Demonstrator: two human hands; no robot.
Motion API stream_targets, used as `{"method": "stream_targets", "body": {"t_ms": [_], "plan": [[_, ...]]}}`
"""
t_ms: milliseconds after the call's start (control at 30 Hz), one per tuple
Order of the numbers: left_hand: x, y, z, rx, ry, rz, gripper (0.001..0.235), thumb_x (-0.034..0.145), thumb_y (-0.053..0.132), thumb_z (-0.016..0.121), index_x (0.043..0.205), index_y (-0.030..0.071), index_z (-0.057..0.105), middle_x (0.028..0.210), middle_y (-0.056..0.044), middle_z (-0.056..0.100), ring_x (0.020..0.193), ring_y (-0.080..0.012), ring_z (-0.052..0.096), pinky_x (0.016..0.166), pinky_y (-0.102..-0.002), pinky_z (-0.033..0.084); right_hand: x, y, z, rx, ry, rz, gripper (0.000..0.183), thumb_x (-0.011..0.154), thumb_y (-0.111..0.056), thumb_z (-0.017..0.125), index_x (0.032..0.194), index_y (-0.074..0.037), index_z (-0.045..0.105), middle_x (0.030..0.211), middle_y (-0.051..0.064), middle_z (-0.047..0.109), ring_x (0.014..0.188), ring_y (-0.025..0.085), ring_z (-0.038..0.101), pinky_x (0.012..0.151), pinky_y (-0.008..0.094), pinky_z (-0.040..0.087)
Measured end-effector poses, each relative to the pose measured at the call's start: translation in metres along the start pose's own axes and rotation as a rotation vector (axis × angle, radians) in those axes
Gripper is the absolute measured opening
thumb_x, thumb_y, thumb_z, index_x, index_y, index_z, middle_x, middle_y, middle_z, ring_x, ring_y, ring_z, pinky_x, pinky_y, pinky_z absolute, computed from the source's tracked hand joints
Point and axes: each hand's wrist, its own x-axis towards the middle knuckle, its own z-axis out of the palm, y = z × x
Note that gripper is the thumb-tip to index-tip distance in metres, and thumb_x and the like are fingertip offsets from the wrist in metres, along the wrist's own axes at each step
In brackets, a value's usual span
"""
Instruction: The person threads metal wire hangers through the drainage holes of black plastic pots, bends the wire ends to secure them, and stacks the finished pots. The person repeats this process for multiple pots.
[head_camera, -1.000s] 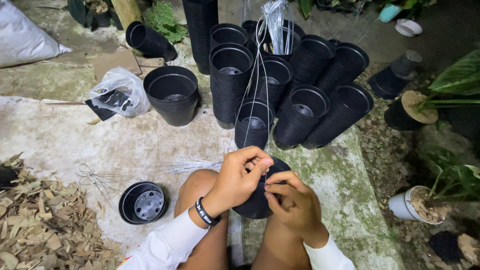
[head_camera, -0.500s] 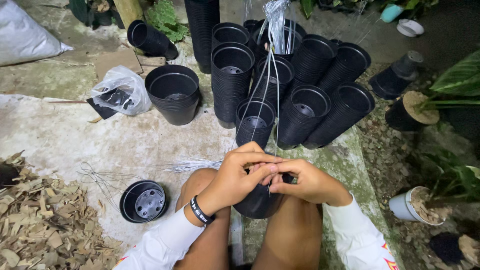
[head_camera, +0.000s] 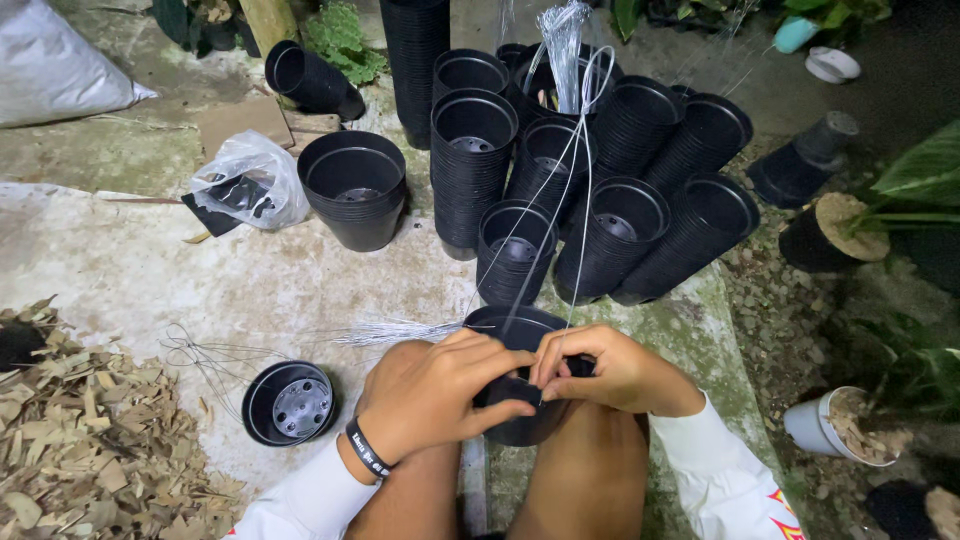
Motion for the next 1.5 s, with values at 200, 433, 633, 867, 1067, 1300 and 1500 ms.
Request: {"method": "stream_targets", "body": {"t_ms": [200,433,633,867,1067,1300,1500], "plan": [[-0.003,-0.007,0.003,0.072,-0.055,0.024,0.022,0.085,0.025,0.083,0.087,0.008,0.07,0.077,-0.006,0.061,0.075,-0.0256,0.058,0.076,-0.036,0.044,-0.005,-0.011,0.008,-0.043,0.087,0.016,0.009,0.081,-0.003,0.08,0.083,0.0,0.072,0.086,0.009,0.074,0.08,0.019,0.067,0.074,0.032,0.052],[0.039,-0.028,0.0,0.181,-0.053,0.19,0.02,0.089,0.024,0.079,0.086,0.009,0.067,0.078,-0.006,0.059,0.077,-0.0254,0.059,0.074,-0.037,0.04,-0.009,-0.003,-0.012,-0.152,0.335,-0.132,0.011,0.088,-0.003,0.075,0.084,0.0,0.066,0.089,0.008,0.071,0.086,0.017,0.064,0.084,0.031,0.05],[0.092,-0.056,0.002,0.278,0.001,0.299,0.019,0.09,0.023,0.078,0.092,0.009,0.066,0.084,-0.006,0.061,0.083,-0.0251,0.06,0.077,-0.038,0.04,0.013,0.029,-0.056,0.033,0.534,-0.063,0.008,0.092,-0.002,0.071,0.088,-0.001,0.064,0.091,0.004,0.066,0.086,0.009,0.059,0.078,0.026,0.048],[0.114,-0.098,0.014,0.382,0.055,0.356,0.017,0.09,0.021,0.076,0.088,0.009,0.064,0.082,-0.005,0.059,0.082,-0.0245,0.058,0.077,-0.039,0.039,0.046,0.08,-0.097,0.066,0.531,-0.142,0.006,0.092,0.0,0.069,0.088,0.0,0.065,0.096,0.007,0.07,0.092,0.013,0.066,0.087,0.027,0.052],[0.105,-0.128,0.023,0.531,0.06,0.359,0.011,0.084,0.014,0.073,0.081,0.012,0.062,0.079,-0.003,0.056,0.081,-0.0217,0.056,0.075,-0.038,0.039,0.076,0.131,-0.092,0.07,0.61,-0.183,0.01,0.088,0.003,0.068,0.081,-0.003,0.062,0.093,0.008,0.067,0.093,0.019,0.064,0.088,0.03,0.051],[0.108,-0.151,0.04,0.708,0.043,0.371,0.002,0.083,0.015,0.064,0.083,0.012,0.064,0.08,-0.001,0.059,0.083,-0.0188,0.058,0.077,-0.034,0.042,0.089,0.153,-0.082,0.075,0.888,0.131,0.012,0.086,-0.004,0.074,0.088,-0.005,0.062,0.091,0.003,0.056,0.085,0.013,0.057,0.073,0.028,0.045],[0.11,-0.165,0.055,0.757,0.028,0.364,0.004,0.081,0.015,0.064,0.078,0.013,0.063,0.077,-0.002,0.059,0.081,-0.0184,0.058,0.076,-0.033,0.043,0.095,0.153,-0.089,0.684,0.842,0.562,0.011,0.092,-0.007,0.061,0.098,-0.014,0.055,0.075,0.005,0.057,0.057,0.013,0.052,0.049,0.028,0.041]]}}
